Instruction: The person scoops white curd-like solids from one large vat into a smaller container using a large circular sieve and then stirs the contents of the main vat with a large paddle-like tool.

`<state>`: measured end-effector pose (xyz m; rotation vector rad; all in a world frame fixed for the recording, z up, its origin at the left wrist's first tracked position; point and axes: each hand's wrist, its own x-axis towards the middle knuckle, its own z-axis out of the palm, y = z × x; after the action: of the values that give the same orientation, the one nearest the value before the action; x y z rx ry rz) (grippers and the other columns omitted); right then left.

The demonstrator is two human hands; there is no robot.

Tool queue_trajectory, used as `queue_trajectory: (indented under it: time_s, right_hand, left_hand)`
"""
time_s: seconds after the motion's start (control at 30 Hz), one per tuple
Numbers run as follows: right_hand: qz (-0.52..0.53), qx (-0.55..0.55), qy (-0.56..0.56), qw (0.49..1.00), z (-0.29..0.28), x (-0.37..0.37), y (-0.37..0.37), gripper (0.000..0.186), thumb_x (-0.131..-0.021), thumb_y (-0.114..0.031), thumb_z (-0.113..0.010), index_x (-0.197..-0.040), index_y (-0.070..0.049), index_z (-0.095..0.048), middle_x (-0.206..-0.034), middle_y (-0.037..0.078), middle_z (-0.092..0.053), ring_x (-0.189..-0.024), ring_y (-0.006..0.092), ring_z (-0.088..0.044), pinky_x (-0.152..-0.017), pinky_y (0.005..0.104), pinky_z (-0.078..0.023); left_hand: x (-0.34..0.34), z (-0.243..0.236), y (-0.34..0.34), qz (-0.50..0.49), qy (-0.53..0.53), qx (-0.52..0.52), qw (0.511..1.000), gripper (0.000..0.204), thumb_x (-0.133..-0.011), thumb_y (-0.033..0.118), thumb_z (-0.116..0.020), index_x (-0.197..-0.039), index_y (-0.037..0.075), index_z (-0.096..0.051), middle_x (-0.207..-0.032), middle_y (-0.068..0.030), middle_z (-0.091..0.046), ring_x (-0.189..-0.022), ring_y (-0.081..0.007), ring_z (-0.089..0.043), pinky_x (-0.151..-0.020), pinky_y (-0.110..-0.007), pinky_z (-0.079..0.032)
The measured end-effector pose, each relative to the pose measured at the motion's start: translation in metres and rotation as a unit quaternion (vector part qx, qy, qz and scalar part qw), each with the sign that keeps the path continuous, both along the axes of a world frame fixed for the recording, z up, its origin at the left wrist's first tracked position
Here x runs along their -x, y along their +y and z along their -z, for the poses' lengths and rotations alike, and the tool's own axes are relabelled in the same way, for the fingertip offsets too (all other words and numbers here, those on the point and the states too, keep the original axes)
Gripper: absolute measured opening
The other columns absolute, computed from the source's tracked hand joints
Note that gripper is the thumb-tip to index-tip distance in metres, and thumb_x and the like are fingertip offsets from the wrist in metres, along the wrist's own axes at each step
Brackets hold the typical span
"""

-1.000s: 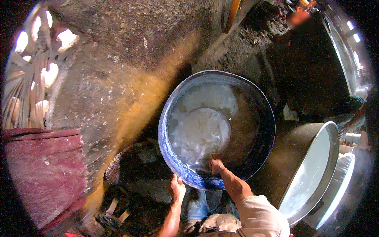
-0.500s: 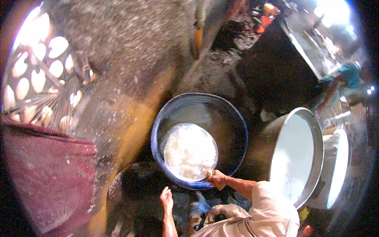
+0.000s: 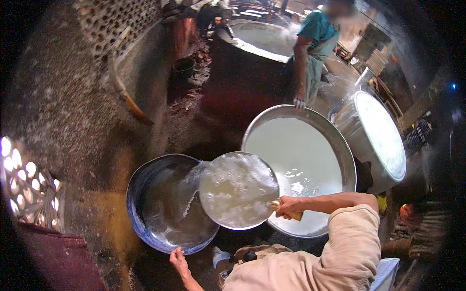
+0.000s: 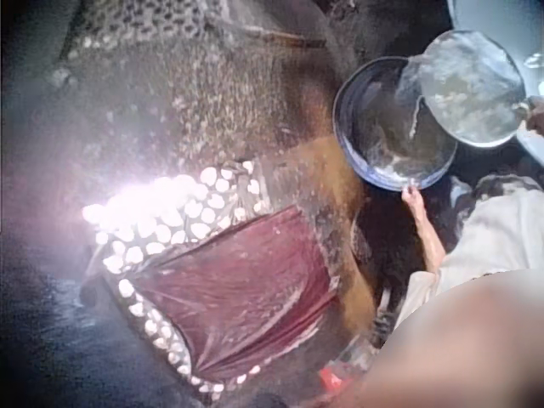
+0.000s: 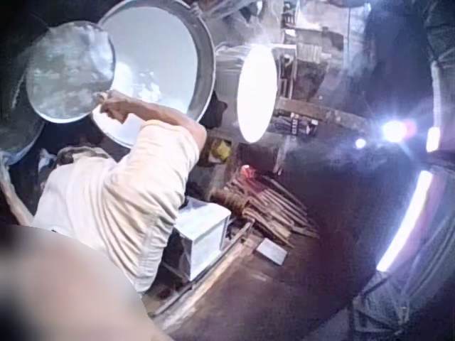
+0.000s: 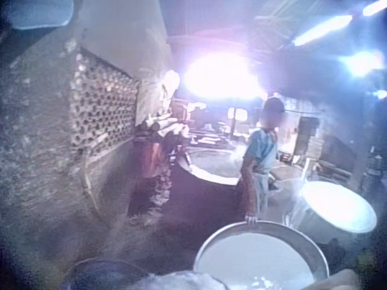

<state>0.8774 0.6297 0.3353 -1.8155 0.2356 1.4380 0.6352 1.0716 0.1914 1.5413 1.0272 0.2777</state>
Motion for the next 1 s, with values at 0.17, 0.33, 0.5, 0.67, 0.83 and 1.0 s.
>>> queue_trajectory:
  time_s: [0.17,0.33,0.5,0.67,0.83,1.0]
  right_hand:
    - [0.112,0.042,-0.014,0.993,0.019,0.011,-0.134,0.013,-0.071,-0.01,-0.067,-0.071,-0.002,-0.057,-0.059,0.006,-0.054,-0.046,0.0154,-0.051,-0.038,0.0319,-0.041]
    - [0.084,-0.016,-0.078,0.993,0.069,0.042,-0.248,0.012,-0.076,-0.004,-0.065,-0.074,0.0,-0.054,-0.064,0.01,-0.055,-0.046,0.0164,-0.049,-0.04,0.0341,-0.042]
    - [0.37,-0.028,0.054,0.927,0.103,0.069,-0.273,0.009,-0.079,-0.01,-0.06,-0.081,-0.006,-0.052,-0.063,0.007,-0.052,-0.05,0.0158,-0.047,-0.043,0.0334,-0.038]
    - [0.257,-0.061,-0.112,0.958,0.195,0.103,-0.305,0.013,-0.074,-0.006,-0.064,-0.066,-0.004,-0.055,-0.057,0.007,-0.053,-0.047,0.0176,-0.053,-0.042,0.0333,-0.044]
    - [0.43,-0.026,-0.043,0.901,0.222,0.123,-0.266,0.01,-0.077,-0.005,-0.061,-0.071,0.0,-0.055,-0.057,0.008,-0.053,-0.044,0.0181,-0.052,-0.039,0.0327,-0.043]
    - [0.555,-0.13,0.069,0.819,0.21,0.119,-0.197,0.008,-0.08,-0.004,-0.058,-0.075,-0.001,-0.053,-0.055,0.004,-0.05,-0.042,0.0139,-0.048,-0.038,0.0294,-0.043]
  left_hand:
    - [-0.017,-0.023,-0.053,0.048,0.049,-0.006,0.998,0.022,-0.083,0.023,-0.057,-0.086,0.003,-0.064,-0.078,-0.0023,-0.062,-0.068,-0.0109,-0.056,-0.054,-0.026,-0.04]
    - [-0.025,-0.041,-0.081,0.018,0.104,0.007,0.994,0.02,-0.082,0.024,-0.055,-0.084,0.005,-0.064,-0.077,-0.0006,-0.062,-0.067,-0.0121,-0.058,-0.053,-0.025,-0.039]
    - [-0.013,-0.048,-0.08,0.039,0.186,-0.012,0.982,0.029,-0.087,0.03,-0.054,-0.085,0.003,-0.063,-0.078,-0.0039,-0.063,-0.064,-0.014,-0.058,-0.05,-0.027,-0.04]
    - [-0.014,-0.062,-0.099,0.014,0.243,-0.027,0.97,0.026,-0.083,0.011,-0.057,-0.108,0.002,-0.058,-0.084,-0.0042,-0.062,-0.061,-0.0121,-0.058,-0.044,-0.023,-0.041]
    - [-0.026,-0.081,-0.111,0.001,0.274,-0.019,0.961,0.027,-0.083,0.012,-0.057,-0.108,0.003,-0.058,-0.084,-0.0032,-0.061,-0.061,-0.0121,-0.058,-0.046,-0.023,-0.04]
    - [-0.031,-0.089,-0.106,0.031,0.218,-0.014,0.975,0.026,-0.084,0.014,-0.058,-0.108,0.004,-0.059,-0.088,-0.0029,-0.061,-0.064,-0.0118,-0.058,-0.048,-0.023,-0.041]
